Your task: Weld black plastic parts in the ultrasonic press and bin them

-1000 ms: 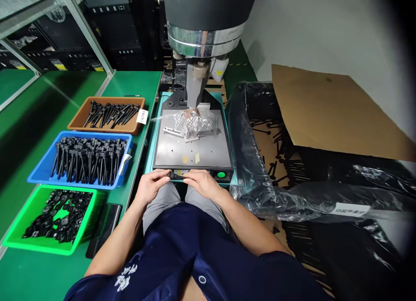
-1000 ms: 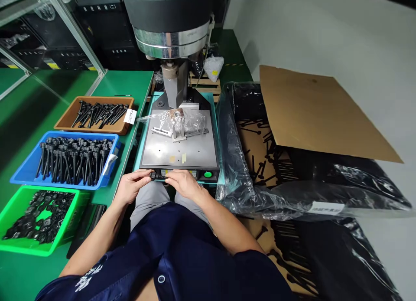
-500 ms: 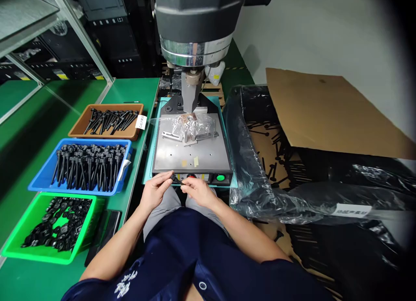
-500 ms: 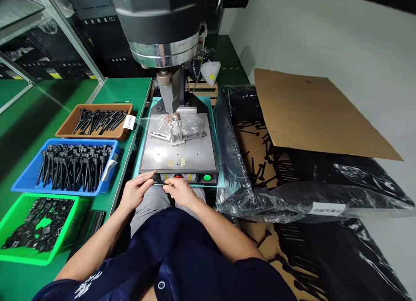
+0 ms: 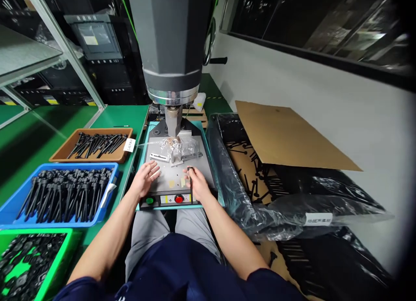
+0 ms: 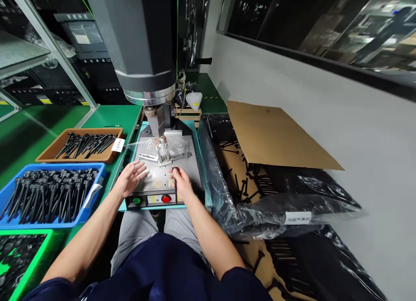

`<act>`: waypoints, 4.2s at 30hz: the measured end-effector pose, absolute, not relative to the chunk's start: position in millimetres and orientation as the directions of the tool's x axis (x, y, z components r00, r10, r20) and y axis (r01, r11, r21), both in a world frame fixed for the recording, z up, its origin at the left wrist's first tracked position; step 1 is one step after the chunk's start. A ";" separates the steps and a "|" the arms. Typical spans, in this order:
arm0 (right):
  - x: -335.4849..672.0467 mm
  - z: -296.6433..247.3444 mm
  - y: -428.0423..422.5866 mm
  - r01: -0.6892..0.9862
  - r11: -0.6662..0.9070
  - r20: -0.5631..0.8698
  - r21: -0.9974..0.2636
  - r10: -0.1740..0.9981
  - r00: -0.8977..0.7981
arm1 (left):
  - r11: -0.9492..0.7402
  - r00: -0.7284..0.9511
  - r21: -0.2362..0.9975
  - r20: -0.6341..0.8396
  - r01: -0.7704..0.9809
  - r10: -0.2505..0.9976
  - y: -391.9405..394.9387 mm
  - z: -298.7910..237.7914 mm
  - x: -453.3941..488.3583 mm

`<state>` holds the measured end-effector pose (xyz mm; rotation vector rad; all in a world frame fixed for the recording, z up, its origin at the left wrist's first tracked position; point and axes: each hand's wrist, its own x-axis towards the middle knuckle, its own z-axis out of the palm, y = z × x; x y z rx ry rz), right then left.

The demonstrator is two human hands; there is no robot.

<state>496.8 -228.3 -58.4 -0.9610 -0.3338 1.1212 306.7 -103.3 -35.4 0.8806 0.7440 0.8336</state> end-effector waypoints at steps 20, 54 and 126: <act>630.3 -3.4 -116.6 -0.424 0.361 -0.036 -0.830 0.724 0.688 | 0.031 0.232 0.926 0.061 -0.377 0.971 -56.4 -14.8 367.7; 423.2 -71.9 -154.9 -0.370 -0.022 -0.154 -0.929 0.932 0.329 | 0.067 0.358 0.949 0.050 -0.308 0.933 -78.6 -5.0 349.1; 557.0 -90.5 -105.3 -0.245 0.138 -0.042 -0.960 0.791 0.611 | -0.017 0.450 0.985 0.094 -0.173 0.888 -47.1 0.7 382.5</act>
